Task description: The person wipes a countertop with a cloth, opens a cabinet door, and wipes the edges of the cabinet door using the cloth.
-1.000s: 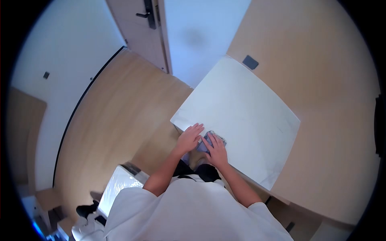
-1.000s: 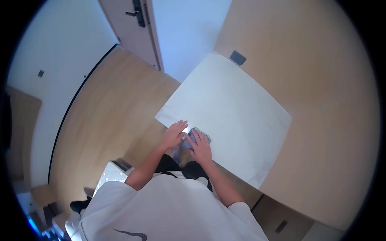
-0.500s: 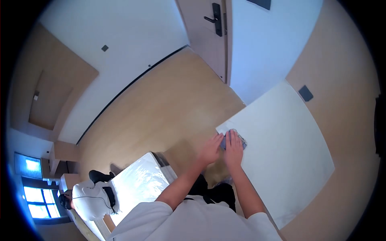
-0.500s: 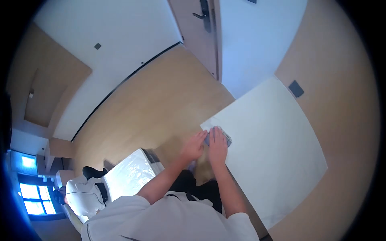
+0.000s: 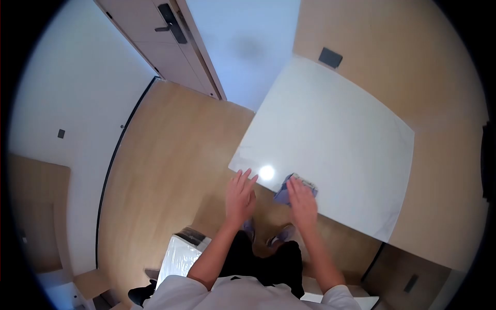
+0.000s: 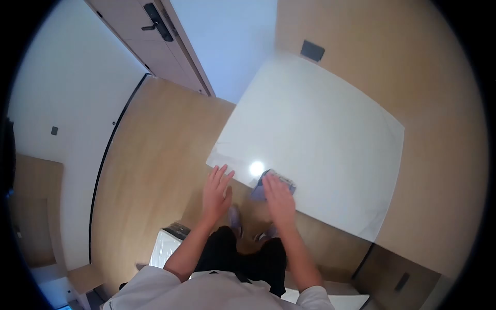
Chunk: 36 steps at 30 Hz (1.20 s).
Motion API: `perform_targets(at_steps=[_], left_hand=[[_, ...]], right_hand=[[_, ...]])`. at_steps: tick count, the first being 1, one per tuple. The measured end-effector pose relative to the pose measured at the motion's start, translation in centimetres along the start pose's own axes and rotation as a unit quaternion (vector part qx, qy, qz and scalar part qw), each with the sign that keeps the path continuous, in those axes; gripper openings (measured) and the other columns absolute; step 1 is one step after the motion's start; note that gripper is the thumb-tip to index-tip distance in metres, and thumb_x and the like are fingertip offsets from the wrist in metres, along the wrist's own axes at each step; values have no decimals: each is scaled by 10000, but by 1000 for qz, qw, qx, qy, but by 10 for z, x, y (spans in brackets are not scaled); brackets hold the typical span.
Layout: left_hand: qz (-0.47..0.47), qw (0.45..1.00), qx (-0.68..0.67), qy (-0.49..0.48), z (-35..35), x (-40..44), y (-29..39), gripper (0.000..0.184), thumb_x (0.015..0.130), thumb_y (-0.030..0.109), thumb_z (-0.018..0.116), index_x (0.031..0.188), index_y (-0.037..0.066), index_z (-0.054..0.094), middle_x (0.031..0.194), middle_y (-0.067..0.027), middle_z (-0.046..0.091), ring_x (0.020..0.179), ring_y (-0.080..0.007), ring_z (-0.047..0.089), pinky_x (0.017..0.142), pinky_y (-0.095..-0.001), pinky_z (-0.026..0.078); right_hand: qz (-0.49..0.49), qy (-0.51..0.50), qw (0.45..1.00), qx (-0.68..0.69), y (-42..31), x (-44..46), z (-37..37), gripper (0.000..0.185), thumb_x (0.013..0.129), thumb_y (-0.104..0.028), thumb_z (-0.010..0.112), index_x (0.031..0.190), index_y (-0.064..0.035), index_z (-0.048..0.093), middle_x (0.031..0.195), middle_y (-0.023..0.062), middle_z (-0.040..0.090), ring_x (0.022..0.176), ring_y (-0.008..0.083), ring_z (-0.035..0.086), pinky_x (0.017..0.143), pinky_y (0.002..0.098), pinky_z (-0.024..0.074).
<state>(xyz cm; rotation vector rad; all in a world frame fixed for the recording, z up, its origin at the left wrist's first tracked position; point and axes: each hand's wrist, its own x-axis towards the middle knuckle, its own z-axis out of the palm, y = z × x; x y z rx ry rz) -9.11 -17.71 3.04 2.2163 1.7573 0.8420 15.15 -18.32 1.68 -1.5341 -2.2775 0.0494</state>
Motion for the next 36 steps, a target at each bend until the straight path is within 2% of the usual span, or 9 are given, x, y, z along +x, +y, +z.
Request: perform_targets(at_steps=[6,13,17,18,23,25,29,31,36], left_hand=[[55,988,-142,-37,51,-29,8,363,829,-29,673,1174,74,721,1233,-100,701,1207,-342,641,990,-464,505],[208,973,-97,-9,142,-63,58,432,815,7,697,1235,105,738,1262,-78,701,1191,-298,640,1011,-471,489],[250,964,-84,36,187,-75,56,473,813,45,722,1276,139,739,1312,-36,679,1232,-265,601,1033,-481,471],[249,963,-91,49,195,-78,61,479,811,49,723,1280,145,739,1314,-26,677,1234,-261,596,1038,-481,469],[259,960,-37,103,202,-78,51,441,823,97,726,1260,154,742,1273,-15,684,1221,-260,580,1080,-469,442],[283,954,7,100,186,-63,58,406,834,110,737,1240,126,741,1246,-39,695,1227,-283,569,1092,-468,428],[275,954,47,112,166,-65,75,416,855,139,710,1271,129,714,1243,-30,692,1170,-251,591,1091,-454,419],[261,962,59,52,151,-69,75,541,850,144,706,1386,139,636,1343,-38,650,1169,-236,603,1052,-451,445],[205,978,-2,-36,136,-74,94,574,849,149,687,1414,131,589,1408,-69,606,1172,-275,617,986,-448,481]], right_hand=[[50,71,996,-26,45,-60,-17,557,792,20,669,1321,-146,716,1451,35,654,1304,268,646,1048,447,525],[110,138,976,-125,112,-156,-56,501,784,-29,735,1260,-187,751,1365,-1,711,1254,236,679,1006,419,543],[135,186,962,-150,133,-189,-46,458,816,22,697,1233,-157,757,1336,24,723,1216,256,690,1011,447,529],[137,196,958,-159,137,-202,-43,439,845,8,704,1268,-108,724,1332,86,714,1213,312,678,1038,466,512],[189,424,886,27,88,-241,43,563,801,-108,830,1330,-29,654,1371,195,643,1232,384,642,1083,504,490],[167,436,871,155,72,-238,76,585,790,-93,833,1342,-24,651,1387,191,632,1231,374,644,1086,495,494],[189,380,877,225,44,-213,92,604,804,-78,824,1370,4,628,1396,187,623,1225,363,647,1078,452,504],[194,370,868,267,30,-206,84,618,807,-72,828,1381,15,617,1386,187,624,1225,347,647,1084,420,497],[278,389,789,387,19,-230,96,643,908,-174,831,1449,11,536,1321,135,627,1203,249,611,1075,370,470]])
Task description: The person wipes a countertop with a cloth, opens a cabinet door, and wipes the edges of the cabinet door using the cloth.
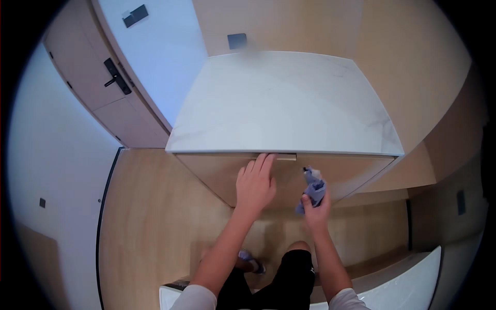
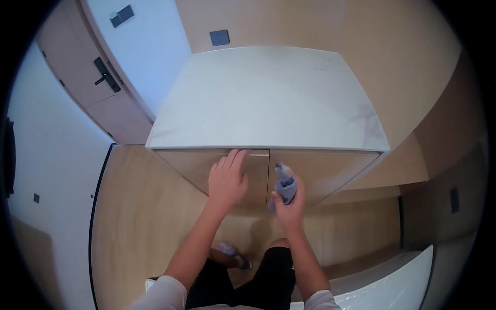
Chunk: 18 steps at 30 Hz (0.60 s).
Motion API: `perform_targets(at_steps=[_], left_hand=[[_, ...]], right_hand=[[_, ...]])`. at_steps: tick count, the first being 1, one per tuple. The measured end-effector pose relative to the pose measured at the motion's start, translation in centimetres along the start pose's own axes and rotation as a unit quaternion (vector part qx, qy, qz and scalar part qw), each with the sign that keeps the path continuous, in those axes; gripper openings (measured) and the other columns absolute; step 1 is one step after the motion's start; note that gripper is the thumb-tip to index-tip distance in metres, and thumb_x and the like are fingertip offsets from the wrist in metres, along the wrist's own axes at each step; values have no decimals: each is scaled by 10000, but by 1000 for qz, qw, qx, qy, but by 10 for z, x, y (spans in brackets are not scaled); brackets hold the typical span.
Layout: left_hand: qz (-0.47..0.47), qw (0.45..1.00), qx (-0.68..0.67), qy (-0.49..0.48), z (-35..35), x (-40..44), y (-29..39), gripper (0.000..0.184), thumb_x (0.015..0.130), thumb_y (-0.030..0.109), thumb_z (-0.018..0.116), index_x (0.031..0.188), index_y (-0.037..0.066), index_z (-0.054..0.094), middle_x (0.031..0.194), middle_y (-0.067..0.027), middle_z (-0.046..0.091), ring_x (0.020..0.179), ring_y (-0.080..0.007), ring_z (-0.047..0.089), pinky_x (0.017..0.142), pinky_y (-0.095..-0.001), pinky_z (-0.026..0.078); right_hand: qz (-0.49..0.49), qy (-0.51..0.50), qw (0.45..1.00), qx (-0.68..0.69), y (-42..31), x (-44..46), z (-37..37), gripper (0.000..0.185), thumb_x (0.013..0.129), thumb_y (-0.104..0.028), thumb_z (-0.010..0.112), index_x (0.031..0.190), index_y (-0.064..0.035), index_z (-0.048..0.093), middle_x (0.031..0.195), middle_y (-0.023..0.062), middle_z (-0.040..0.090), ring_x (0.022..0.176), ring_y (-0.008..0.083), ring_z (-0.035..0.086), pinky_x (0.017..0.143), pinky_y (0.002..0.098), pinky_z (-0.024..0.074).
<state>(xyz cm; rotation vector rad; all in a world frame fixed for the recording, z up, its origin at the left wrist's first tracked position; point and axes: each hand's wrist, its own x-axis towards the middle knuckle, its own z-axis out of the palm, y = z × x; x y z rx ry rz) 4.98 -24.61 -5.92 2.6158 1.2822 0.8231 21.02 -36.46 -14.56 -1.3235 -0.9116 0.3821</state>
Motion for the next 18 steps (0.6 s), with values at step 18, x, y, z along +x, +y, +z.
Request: perform_targets(at_steps=[18], left_hand=[[-46,914,-366,170,-57,-203,-67,323,1044,135,574,1363,98,601,1362,-128,572,1185,-285,591,999,-413,472]], right_hand=[[-36,-266,959,97,-111,-123,96,605,1087,-276,625,1588,-34,389,1399,151,590,1246,239,577,1088,369,456]])
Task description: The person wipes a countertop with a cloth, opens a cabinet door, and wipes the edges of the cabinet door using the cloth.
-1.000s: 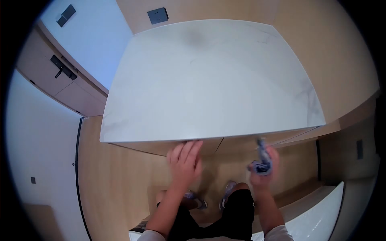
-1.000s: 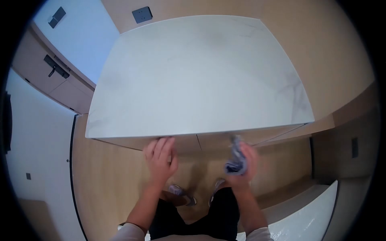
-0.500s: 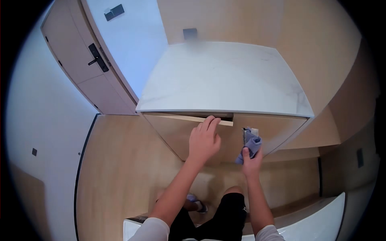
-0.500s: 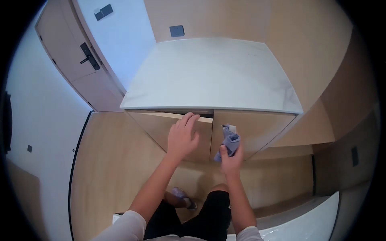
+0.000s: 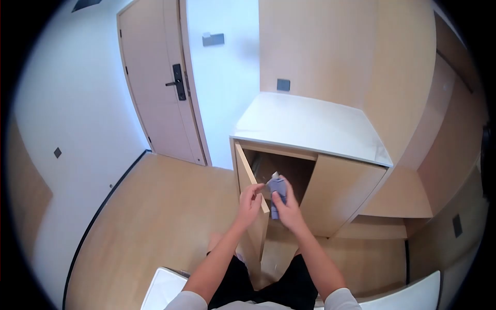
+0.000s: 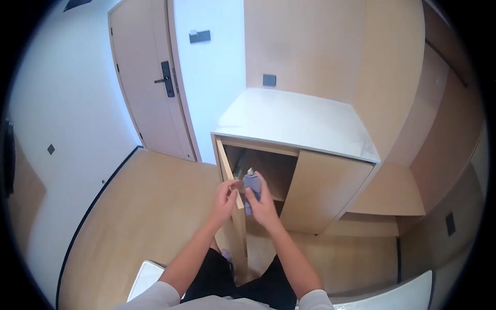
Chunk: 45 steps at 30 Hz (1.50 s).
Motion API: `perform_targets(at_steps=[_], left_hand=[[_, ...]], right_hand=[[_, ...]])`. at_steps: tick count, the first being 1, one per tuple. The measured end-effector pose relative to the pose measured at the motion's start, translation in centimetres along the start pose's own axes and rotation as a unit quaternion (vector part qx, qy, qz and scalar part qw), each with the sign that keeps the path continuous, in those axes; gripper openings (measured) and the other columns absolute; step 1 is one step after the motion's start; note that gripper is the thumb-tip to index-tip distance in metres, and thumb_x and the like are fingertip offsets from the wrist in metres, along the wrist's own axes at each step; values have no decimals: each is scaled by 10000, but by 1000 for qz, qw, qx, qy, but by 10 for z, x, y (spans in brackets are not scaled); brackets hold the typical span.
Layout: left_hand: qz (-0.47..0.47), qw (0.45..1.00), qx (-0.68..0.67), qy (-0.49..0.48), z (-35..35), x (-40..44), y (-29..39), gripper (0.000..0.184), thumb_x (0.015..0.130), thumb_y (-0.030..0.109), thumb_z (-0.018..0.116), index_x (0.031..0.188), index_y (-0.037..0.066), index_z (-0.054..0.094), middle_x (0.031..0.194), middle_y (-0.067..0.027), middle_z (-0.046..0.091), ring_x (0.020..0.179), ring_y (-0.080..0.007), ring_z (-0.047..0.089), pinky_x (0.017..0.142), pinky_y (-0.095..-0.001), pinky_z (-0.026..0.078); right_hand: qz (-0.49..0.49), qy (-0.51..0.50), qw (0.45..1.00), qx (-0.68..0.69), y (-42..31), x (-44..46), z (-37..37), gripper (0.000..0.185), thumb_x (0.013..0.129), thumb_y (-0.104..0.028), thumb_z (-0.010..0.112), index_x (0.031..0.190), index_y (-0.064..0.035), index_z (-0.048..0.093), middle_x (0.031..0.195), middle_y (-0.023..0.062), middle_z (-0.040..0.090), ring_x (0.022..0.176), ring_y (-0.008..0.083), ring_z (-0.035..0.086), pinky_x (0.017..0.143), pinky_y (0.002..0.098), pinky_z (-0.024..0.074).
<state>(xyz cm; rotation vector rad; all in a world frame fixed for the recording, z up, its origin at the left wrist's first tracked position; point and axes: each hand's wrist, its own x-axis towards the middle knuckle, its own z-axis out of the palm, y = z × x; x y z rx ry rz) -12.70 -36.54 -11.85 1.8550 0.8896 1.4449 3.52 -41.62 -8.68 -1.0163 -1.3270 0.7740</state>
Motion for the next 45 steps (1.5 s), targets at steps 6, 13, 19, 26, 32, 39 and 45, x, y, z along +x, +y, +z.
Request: perform_targets(at_steps=[6,13,19,26,32,39,45], left_hand=[[-107,975,-195,-24,-32,-18,-29,669,1140,288,433,1715,165,113,1734,-145,194,1567,-285,272,1275,-403,251],[-207,904,-373,-32,-43,-32,-38,686,1156,388,372,1717,114,86,1744,-98,203,1578,-242,286,1277,-387,272],[-231,904,-359,6,-51,-33,-26,620,1164,365,293,1688,46,199,1705,-111,311,1536,-251,376,1249,-373,325],[-142,925,-351,-5,-55,-30,-37,698,1144,353,310,1697,-5,81,1780,-124,101,1637,-245,95,1311,-369,102],[-162,919,-360,-13,-58,-2,-29,679,1139,279,324,1700,4,58,1796,-113,36,1651,-226,12,1312,-346,43],[-204,914,-351,-6,-58,3,-21,739,1128,363,391,1711,40,71,1795,-85,66,1645,-218,62,1311,-362,77],[-227,906,-357,13,-50,-19,-25,673,1157,382,313,1715,69,106,1791,-72,99,1643,-233,88,1314,-369,97]], right_hand=[[-18,-82,996,-25,-3,-11,72,648,1099,-299,569,1640,-24,342,1626,258,402,1489,341,437,1206,397,347],[-71,-181,963,-187,3,-2,104,603,1117,-316,520,1655,-91,367,1760,194,166,1625,334,190,1286,415,195],[3,-211,964,-164,12,40,109,616,1099,-326,554,1643,-83,395,1783,141,89,1635,319,152,1292,400,181],[23,-190,949,-252,49,147,121,685,1056,-299,614,1647,-54,367,1785,139,77,1619,323,210,1266,378,271],[81,-151,953,-251,79,225,134,784,978,-202,661,1663,-45,312,1764,224,83,1604,390,236,1252,393,311],[80,-111,954,-266,87,233,142,899,949,-205,610,1665,43,127,1719,343,83,1585,479,218,1272,419,285],[64,-71,974,-207,79,191,143,916,947,-160,605,1654,78,74,1721,339,80,1561,499,258,1268,418,290]])
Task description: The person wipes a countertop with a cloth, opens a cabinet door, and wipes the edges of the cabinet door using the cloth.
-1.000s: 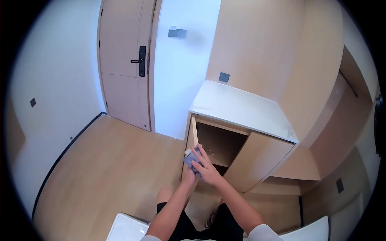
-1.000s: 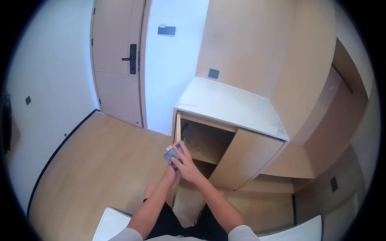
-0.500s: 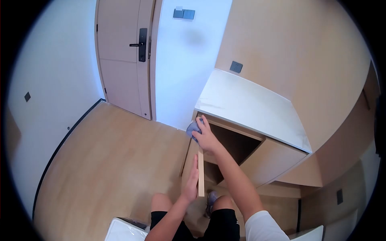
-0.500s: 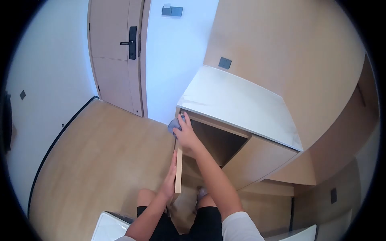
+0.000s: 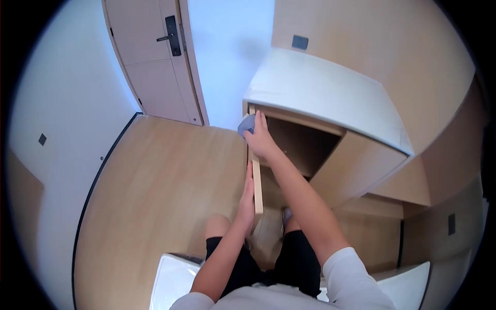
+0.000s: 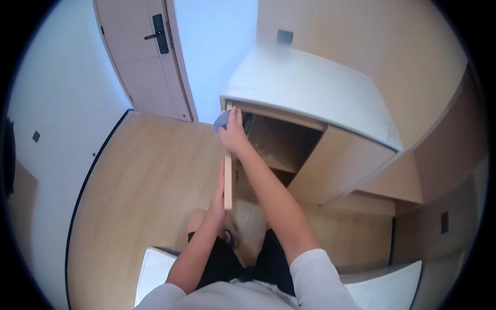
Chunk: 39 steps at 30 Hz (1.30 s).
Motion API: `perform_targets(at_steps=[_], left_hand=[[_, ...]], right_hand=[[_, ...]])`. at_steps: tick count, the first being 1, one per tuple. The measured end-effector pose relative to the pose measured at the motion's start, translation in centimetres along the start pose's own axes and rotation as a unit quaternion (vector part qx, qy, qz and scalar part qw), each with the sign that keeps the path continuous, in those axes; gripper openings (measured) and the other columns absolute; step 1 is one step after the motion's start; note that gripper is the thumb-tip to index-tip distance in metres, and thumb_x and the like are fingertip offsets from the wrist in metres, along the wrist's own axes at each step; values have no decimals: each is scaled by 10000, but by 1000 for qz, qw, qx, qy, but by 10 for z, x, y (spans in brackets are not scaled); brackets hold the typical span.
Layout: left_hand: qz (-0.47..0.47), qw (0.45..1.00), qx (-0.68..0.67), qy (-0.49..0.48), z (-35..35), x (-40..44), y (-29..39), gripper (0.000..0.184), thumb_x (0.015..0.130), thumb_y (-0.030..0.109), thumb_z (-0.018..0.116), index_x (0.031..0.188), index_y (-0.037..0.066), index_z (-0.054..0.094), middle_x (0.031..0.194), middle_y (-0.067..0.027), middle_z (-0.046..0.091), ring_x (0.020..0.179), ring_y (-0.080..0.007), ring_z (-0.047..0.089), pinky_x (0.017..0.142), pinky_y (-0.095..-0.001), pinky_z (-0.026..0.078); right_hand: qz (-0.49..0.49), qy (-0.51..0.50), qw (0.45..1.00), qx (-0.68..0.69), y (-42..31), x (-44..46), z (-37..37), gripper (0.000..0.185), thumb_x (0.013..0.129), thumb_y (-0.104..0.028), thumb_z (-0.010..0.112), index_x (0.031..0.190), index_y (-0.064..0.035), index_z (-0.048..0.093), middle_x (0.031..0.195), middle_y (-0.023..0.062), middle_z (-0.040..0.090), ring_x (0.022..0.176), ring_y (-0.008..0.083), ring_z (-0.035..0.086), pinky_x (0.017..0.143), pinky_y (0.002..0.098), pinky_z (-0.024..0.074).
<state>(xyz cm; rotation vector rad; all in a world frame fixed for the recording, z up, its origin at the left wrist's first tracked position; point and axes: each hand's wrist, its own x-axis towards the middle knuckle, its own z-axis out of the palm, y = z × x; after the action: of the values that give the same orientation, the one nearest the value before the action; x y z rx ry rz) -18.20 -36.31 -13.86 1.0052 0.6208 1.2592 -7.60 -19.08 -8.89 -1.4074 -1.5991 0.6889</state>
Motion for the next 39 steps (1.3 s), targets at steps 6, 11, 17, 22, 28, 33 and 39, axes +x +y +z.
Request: perform_targets(at_steps=[6,11,17,22,28,33,39], left_hand=[[-15,999,32,18,0,-14,-32,691,1157,443,296,1710,66,124,1778,-87,140,1634,-232,123,1312,-370,126],[-26,997,60,34,-10,-32,-63,712,1157,494,281,1706,64,138,1767,-98,174,1627,-232,152,1309,-370,150],[-74,987,114,82,28,-64,-26,692,1158,510,255,1693,74,195,1736,-94,251,1584,-247,283,1277,-386,272],[-64,996,53,43,16,-62,-9,574,1152,433,288,1615,99,352,1615,-96,445,1479,-231,457,1227,-388,376],[89,990,102,26,-5,-35,-10,620,1132,398,374,1672,121,246,1607,-92,453,1486,-235,441,1226,-387,373],[44,998,51,-16,6,-28,24,673,1120,398,388,1698,99,215,1681,-126,363,1554,-252,340,1270,-390,289],[3,999,-24,40,-18,-26,7,730,1081,292,431,1706,38,151,1748,-133,231,1610,-264,234,1303,-393,184]], right_hand=[[-21,-39,999,-16,-20,-94,-22,881,948,-178,592,1652,78,127,1722,346,74,1556,507,267,1263,428,293],[-20,-62,997,38,-39,-167,-42,873,984,-187,598,1667,56,113,1751,298,19,1626,410,147,1285,393,230],[-71,-27,995,58,-40,-228,-41,830,1007,-123,590,1672,43,123,1763,256,36,1626,392,155,1290,399,221],[-161,13,981,103,-36,-270,-32,791,1007,-65,590,1675,16,174,1763,217,127,1623,364,191,1294,409,208],[-147,31,953,264,-29,-263,-21,765,1021,-55,572,1683,-5,192,1764,157,190,1621,293,214,1295,395,184],[-125,10,914,385,-23,-227,-10,683,1072,-96,532,1676,-17,222,1757,135,214,1605,261,236,1294,387,185],[-126,15,929,348,3,-149,12,590,1112,-134,458,1656,-10,266,1749,135,226,1605,254,226,1298,374,173]])
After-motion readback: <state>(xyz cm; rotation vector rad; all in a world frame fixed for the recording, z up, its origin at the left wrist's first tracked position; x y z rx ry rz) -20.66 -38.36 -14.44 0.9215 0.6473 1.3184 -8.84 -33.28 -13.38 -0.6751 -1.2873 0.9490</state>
